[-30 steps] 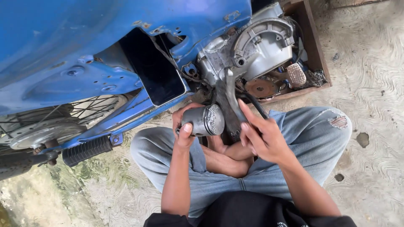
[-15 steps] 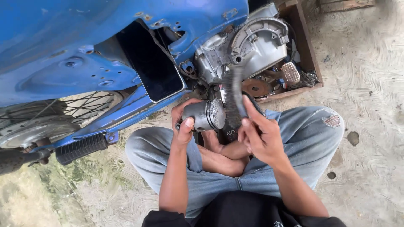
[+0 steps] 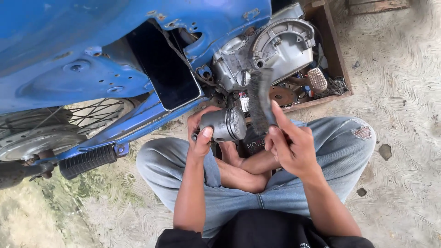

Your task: The person sits on the floor and uses a wire brush to scrub a metal piston held in their left hand. They rotate the piston to clean different sides and the top surface while working next to a blue motorcycle.

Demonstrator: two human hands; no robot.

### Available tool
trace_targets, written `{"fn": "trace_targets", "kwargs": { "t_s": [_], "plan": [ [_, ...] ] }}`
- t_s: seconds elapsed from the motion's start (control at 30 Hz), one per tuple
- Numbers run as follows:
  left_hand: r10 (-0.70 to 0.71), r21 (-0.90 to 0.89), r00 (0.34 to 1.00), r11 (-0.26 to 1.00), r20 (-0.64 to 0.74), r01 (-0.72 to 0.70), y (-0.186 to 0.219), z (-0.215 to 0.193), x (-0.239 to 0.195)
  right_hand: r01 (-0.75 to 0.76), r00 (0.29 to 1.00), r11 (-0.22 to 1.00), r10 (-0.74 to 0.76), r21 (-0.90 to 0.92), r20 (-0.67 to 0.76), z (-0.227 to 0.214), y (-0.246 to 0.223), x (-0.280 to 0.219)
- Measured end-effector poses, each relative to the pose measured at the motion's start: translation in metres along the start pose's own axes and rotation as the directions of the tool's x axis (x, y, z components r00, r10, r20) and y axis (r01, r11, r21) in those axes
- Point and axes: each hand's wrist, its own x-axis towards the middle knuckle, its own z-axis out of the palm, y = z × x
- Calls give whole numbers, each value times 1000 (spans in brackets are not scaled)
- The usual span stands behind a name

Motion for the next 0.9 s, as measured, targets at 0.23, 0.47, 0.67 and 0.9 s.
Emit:
{"fn": "trace_targets", "kwargs": {
  "t_s": [0.23,0.47,0.67,0.9],
  "plan": [
    [-32,4,999,999,20,32,1,0,5,-37,999,989,33,-142,-32,10,5,3],
    [-65,2,998,998,-10,65,2,3,2,-22,990,989,1,-147,-142,24,15,-19],
    [-91,-6,996,996,-15,91,3,6,4,-20,986,993,0,-117,-165,26,19,-17],
    [-87,-13,996,996,-21,87,4,9,10,-20,982,998,9,-57,-191,31,20,-1]
  ]
}}
